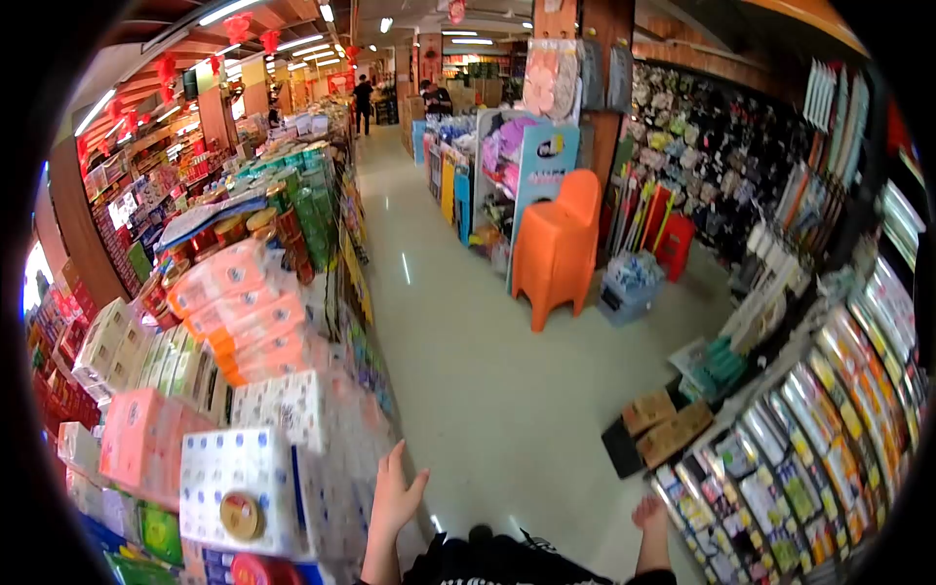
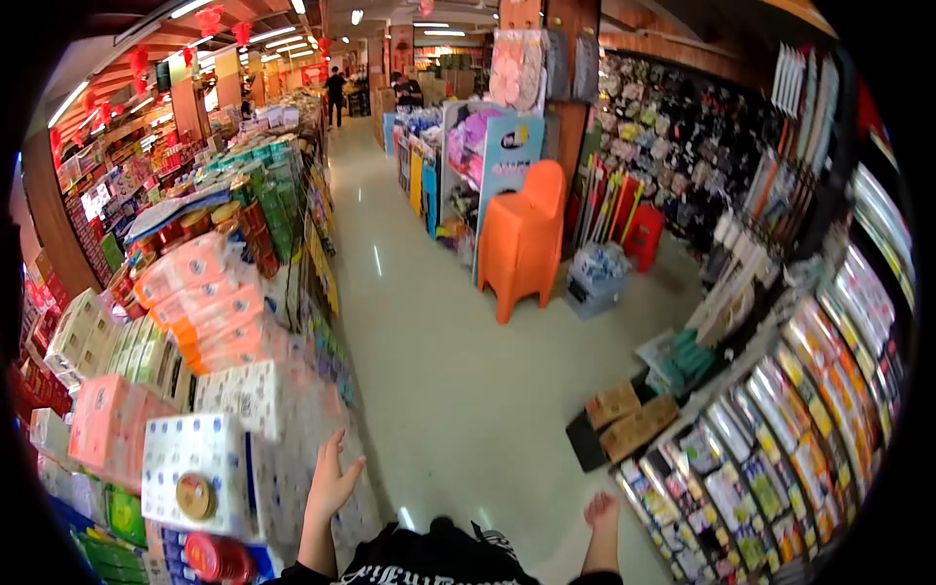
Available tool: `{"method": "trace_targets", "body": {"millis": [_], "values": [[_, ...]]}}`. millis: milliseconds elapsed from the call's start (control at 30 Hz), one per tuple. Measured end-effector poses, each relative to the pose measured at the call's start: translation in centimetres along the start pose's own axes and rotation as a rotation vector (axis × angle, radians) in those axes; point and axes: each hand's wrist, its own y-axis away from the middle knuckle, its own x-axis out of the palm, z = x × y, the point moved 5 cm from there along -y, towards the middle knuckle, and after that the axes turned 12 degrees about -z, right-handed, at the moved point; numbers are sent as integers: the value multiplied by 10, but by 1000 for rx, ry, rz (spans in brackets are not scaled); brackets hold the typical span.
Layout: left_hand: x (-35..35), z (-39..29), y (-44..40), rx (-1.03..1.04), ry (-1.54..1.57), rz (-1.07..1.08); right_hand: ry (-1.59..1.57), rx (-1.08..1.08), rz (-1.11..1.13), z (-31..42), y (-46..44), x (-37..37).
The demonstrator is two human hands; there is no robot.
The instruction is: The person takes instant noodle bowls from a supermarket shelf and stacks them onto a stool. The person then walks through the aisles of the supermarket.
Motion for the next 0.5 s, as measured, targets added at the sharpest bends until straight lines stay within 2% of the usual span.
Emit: {"method": "trace_targets", "body": {"millis": [33,67,100,167,200,233,300,333,367,400,467,500], "values": [[12,-5,-27,1,9,-17,41,32,-100,4,3,-5],[28,-15,-50,114,-6,22,36,-26,-147,8,-4,-11],[42,-24,-71,223,-29,64,2,-18,-9,13,-17,-15],[68,-33,-113,206,-2,96,-32,-7,7,17,-55,-16],[82,-36,-135,194,36,139,-90,49,-106,20,-70,-7],[96,-37,-159,187,76,178,-149,103,-215,23,-83,11],[114,-32,-208,183,63,145,-227,124,-276,39,-117,67],[121,-28,-231,177,47,117,-202,1,-121,51,-138,101],[126,-24,-252,163,31,95,-309,-70,-201,53,-223,111],[131,-20,-274,148,25,86,-317,-57,-264,69,-190,192],[132,-7,-318,102,8,-21,-191,-89,-105,92,-201,321],[133,-7,-332,83,6,-22,-256,-58,209,99,-196,398]]}}
